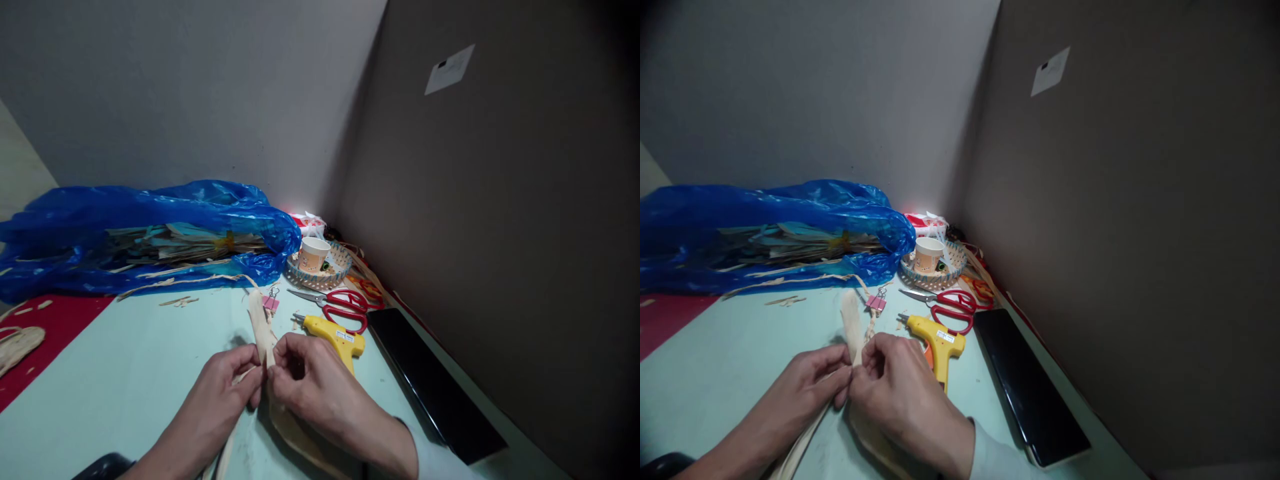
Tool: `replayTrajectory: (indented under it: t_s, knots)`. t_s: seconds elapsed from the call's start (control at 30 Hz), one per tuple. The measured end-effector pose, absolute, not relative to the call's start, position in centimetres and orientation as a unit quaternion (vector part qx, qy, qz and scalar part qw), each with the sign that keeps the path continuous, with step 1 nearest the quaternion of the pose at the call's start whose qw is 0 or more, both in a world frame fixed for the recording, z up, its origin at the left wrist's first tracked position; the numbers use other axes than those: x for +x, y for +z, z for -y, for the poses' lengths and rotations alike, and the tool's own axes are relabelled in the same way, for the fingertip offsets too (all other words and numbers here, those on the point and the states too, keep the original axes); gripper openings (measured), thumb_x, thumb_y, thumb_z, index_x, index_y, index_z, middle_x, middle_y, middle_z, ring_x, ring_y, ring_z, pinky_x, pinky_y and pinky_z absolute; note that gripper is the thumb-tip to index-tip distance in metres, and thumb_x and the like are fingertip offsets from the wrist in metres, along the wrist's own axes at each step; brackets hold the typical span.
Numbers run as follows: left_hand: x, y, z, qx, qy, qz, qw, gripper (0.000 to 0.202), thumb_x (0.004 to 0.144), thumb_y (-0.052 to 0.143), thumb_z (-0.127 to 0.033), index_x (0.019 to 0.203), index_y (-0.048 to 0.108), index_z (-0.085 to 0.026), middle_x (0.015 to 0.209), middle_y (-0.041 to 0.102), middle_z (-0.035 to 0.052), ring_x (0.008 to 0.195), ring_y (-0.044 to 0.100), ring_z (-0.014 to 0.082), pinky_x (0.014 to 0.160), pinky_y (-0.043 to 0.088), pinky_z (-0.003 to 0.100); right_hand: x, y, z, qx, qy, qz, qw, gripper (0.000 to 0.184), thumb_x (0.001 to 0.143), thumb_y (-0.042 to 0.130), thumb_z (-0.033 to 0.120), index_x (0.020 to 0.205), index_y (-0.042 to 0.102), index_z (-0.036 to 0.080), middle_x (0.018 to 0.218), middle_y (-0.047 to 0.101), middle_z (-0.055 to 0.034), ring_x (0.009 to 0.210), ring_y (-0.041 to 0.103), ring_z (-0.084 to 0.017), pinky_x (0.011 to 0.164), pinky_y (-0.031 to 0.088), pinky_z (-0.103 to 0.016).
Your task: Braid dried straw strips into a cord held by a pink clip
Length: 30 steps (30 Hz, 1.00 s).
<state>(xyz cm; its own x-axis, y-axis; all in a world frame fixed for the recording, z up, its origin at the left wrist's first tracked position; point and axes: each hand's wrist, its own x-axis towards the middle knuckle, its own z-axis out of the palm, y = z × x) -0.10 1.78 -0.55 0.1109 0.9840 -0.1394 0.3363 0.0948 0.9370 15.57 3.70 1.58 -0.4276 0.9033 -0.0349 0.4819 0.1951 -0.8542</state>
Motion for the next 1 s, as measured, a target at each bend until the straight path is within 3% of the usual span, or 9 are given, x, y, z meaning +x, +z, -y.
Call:
replayTrajectory:
  t_s: [0.2, 0.27, 0.43, 0.53, 0.63, 0.7, 0.73, 0.87, 1.0]
  knots:
    - [0.1, -1.0, -2.0, 0.545, 0.362, -0.550, 0.519, 0.012, 0.070, 0.054, -0.029, 0.063, 0.055, -0.020, 0.050, 0.050, -0.0060, 0.052, 0.045, 0.0143, 0.054, 0.032, 0.026, 18.1, 4.5, -4.3, -0.327, 0.670, 0.625, 0.232, 0.014, 0.081, 0.059, 0.027, 0.077, 0.053, 0.015, 0.067, 0.055, 0.0003, 0.057, 0.043, -0.008, 0.055, 0.033, -0.020]
    - [0.2, -1.0, -1.9, 0.541, 0.358, -0.556, 0.519, 0.014, 0.071, 0.055, -0.031, 0.063, 0.055, -0.020, 0.049, 0.050, -0.0066, 0.051, 0.045, 0.0140, 0.055, 0.032, 0.026, 19.7, 6.3, -4.1, -0.277, 0.704, 0.597, 0.269, 0.018, 0.083, 0.061, 0.030, 0.078, 0.054, 0.015, 0.065, 0.053, 0.0008, 0.055, 0.042, -0.008, 0.054, 0.034, -0.020]
    - [0.1, -0.9, -1.9, 0.549, 0.345, -0.579, 0.494, 0.020, 0.073, 0.055, -0.035, 0.059, 0.053, -0.021, 0.046, 0.049, -0.0068, 0.051, 0.043, 0.0144, 0.058, 0.031, 0.027, 25.6, 10.1, -4.4, -0.238, 0.627, 0.534, 0.515, 0.016, 0.083, 0.056, 0.028, 0.073, 0.051, 0.018, 0.061, 0.032, 0.0049, 0.050, 0.026, -0.008, 0.046, 0.024, -0.020]
    - [0.0, -0.8, -2.0, 0.551, 0.341, -0.584, 0.489, 0.021, 0.073, 0.056, -0.036, 0.059, 0.052, -0.021, 0.046, 0.048, -0.0068, 0.052, 0.042, 0.0150, 0.059, 0.031, 0.027, 28.6, 10.1, -6.3, -0.390, 0.447, 0.561, 0.577, 0.018, 0.081, 0.057, 0.029, 0.070, 0.047, 0.020, 0.065, 0.035, 0.0030, 0.052, 0.030, -0.010, 0.047, 0.027, -0.022]
    - [-0.1, -0.6, -2.0, 0.553, 0.344, -0.576, 0.494, 0.022, 0.073, 0.057, -0.037, 0.058, 0.054, -0.021, 0.046, 0.049, -0.0061, 0.053, 0.043, 0.0154, 0.060, 0.032, 0.027, 29.0, 8.6, -8.3, -0.591, 0.069, 0.639, 0.487, 0.016, 0.076, 0.063, 0.030, 0.085, 0.059, 0.018, 0.074, 0.053, -0.0048, 0.064, 0.048, -0.018, 0.060, 0.040, -0.032]
    - [-0.3, -0.5, -2.0, 0.548, 0.354, -0.565, 0.506, 0.026, 0.073, 0.058, -0.039, 0.056, 0.053, -0.021, 0.047, 0.051, -0.0053, 0.054, 0.044, 0.0151, 0.060, 0.033, 0.027, 27.3, 7.5, -8.3, -0.554, -0.086, 0.720, 0.410, 0.027, 0.082, 0.059, 0.025, 0.107, 0.060, 0.017, 0.097, 0.058, -0.0123, 0.083, 0.054, -0.024, 0.075, 0.044, -0.039]
    - [-0.4, -0.5, -2.0, 0.541, 0.363, -0.558, 0.513, 0.028, 0.074, 0.059, -0.040, 0.054, 0.053, -0.021, 0.048, 0.052, -0.0049, 0.054, 0.044, 0.0149, 0.061, 0.034, 0.027, 26.0, 7.1, -7.8, -0.504, -0.091, 0.768, 0.384, 0.024, 0.087, 0.053, 0.021, 0.110, 0.060, 0.019, 0.102, 0.059, -0.0117, 0.085, 0.055, -0.022, 0.077, 0.044, -0.036]
    - [-0.6, -0.4, -2.0, 0.488, 0.410, -0.505, 0.582, 0.027, 0.072, 0.068, -0.040, 0.059, 0.058, -0.018, 0.054, 0.056, -0.0034, 0.061, 0.053, 0.0163, 0.064, 0.039, 0.026, 20.1, 5.9, -4.5, -0.212, -0.004, 0.969, 0.127, 0.027, 0.098, 0.042, 0.016, 0.113, 0.061, 0.025, 0.090, 0.061, -0.0030, 0.081, 0.052, -0.016, 0.068, 0.040, -0.028]
    - [-0.5, -0.6, -2.1, 0.423, 0.428, -0.470, 0.646, 0.024, 0.066, 0.077, -0.035, 0.072, 0.065, -0.014, 0.064, 0.063, -0.0012, 0.065, 0.057, 0.0165, 0.064, 0.043, 0.026, 17.7, 4.4, -3.2, -0.102, -0.007, 0.988, 0.118, 0.023, 0.100, 0.041, 0.019, 0.091, 0.063, 0.017, 0.098, 0.064, -0.0039, 0.093, 0.049, -0.016, 0.075, 0.039, -0.029]
